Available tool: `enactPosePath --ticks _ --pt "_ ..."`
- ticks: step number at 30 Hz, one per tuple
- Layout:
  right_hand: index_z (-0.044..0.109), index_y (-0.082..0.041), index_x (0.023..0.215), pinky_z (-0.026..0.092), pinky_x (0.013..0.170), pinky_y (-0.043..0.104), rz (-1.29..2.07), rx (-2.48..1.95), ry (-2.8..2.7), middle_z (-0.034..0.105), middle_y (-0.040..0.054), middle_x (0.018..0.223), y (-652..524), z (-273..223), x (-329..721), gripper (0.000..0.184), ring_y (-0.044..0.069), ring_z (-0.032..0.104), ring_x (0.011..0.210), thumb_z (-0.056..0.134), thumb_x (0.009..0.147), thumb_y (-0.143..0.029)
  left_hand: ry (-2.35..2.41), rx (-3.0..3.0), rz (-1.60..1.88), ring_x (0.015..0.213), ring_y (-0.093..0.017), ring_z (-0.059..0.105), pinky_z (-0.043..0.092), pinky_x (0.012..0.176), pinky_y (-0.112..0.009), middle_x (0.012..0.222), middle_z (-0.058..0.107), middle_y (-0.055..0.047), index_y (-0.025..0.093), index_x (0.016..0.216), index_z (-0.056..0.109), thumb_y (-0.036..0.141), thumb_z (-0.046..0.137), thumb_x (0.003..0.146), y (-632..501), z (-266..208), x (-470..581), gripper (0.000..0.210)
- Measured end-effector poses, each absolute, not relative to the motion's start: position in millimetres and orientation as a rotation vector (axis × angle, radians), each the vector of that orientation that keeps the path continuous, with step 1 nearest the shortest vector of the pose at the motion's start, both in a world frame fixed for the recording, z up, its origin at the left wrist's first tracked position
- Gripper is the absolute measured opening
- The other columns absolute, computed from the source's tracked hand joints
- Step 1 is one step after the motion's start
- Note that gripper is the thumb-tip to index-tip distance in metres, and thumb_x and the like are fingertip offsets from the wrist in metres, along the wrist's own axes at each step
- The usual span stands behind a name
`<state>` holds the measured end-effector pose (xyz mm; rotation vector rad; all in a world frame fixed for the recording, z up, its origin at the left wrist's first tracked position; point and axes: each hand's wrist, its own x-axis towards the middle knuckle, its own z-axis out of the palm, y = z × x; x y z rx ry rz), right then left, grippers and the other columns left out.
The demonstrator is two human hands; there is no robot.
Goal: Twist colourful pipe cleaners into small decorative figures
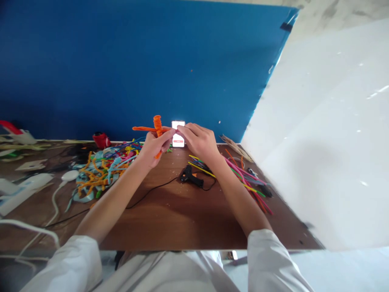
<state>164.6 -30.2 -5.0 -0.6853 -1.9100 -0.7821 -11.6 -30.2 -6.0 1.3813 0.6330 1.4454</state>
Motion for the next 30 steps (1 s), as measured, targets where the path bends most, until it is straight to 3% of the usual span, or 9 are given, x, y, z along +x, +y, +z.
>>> enactPosePath --ticks 9,12,18,20,23,27,30 --pt "0.069 -0.022 0.096 0.044 0.069 0.027 -0.593 -0.74 -1.875 0.073 0.0034 0.084 -31 -8 160 0.018 0.014 0.064 0.073 0.054 0.099 -0.03 0.557 1.3 1.48 0.042 -0.002 0.034 0.022 0.041 -0.019 0.054 0.046 0.007 0.016 0.068 0.057 0.029 0.075 0.074 -37 -2 -6 0.023" --pt "0.065 -0.02 0.087 0.041 0.065 0.026 -0.222 -0.789 -1.854 0.068 0.0014 0.075 -35 -6 152 0.023 0.012 0.058 0.066 0.052 0.1 -0.036 0.617 1.412 1.563 0.043 -0.003 0.036 0.025 0.041 -0.019 0.054 0.049 0.006 0.016 0.072 0.061 0.029 0.074 0.076 -32 -6 -8 0.018" --pt "0.053 -0.021 0.071 0.033 0.047 0.023 0.977 -0.667 -1.57 0.048 -0.0065 0.054 -38 -3 135 0.035 0.008 0.043 0.046 0.066 0.088 -0.048 0.657 1.654 1.684 0.044 -0.004 0.041 0.032 0.043 -0.019 0.056 0.053 0.005 0.017 0.074 0.062 0.028 0.069 0.081 -28 -11 -14 0.014" --pt "0.054 -0.02 0.072 0.031 0.044 0.022 1.175 -0.632 -1.493 0.045 -0.0075 0.054 -38 -2 134 0.035 0.007 0.041 0.044 0.07 0.084 -0.048 0.639 1.649 1.68 0.042 -0.004 0.039 0.031 0.042 -0.019 0.055 0.052 0.006 0.017 0.075 0.062 0.027 0.068 0.081 -28 -12 -14 0.014" --pt "0.058 -0.02 0.076 0.036 0.046 0.022 1.017 -0.654 -1.594 0.054 -0.0045 0.059 -36 -1 138 0.031 0.008 0.048 0.048 0.064 0.089 -0.047 0.624 1.583 1.672 0.041 -0.003 0.038 0.027 0.04 -0.019 0.054 0.051 0.006 0.017 0.074 0.06 0.027 0.068 0.081 -26 -12 -13 0.014" --pt "0.066 -0.02 0.098 0.046 0.062 0.025 0.287 -0.748 -1.814 0.069 0.0019 0.083 -37 2 149 0.018 0.011 0.06 0.067 0.056 0.096 -0.035 0.606 1.417 1.646 0.041 -0.002 0.036 0.024 0.04 -0.018 0.053 0.047 0.007 0.017 0.072 0.059 0.027 0.07 0.079 -24 -11 -10 0.017" --pt "0.068 -0.023 0.11 0.047 0.071 0.027 -0.216 -0.728 -1.93 0.072 0.0049 0.103 -38 3 158 0.019 0.015 0.064 0.086 0.053 0.098 -0.026 0.564 1.315 1.586 0.042 -0.002 0.034 0.022 0.041 -0.018 0.054 0.044 0.007 0.016 0.07 0.058 0.028 0.072 0.078 -24 -9 -11 0.02"
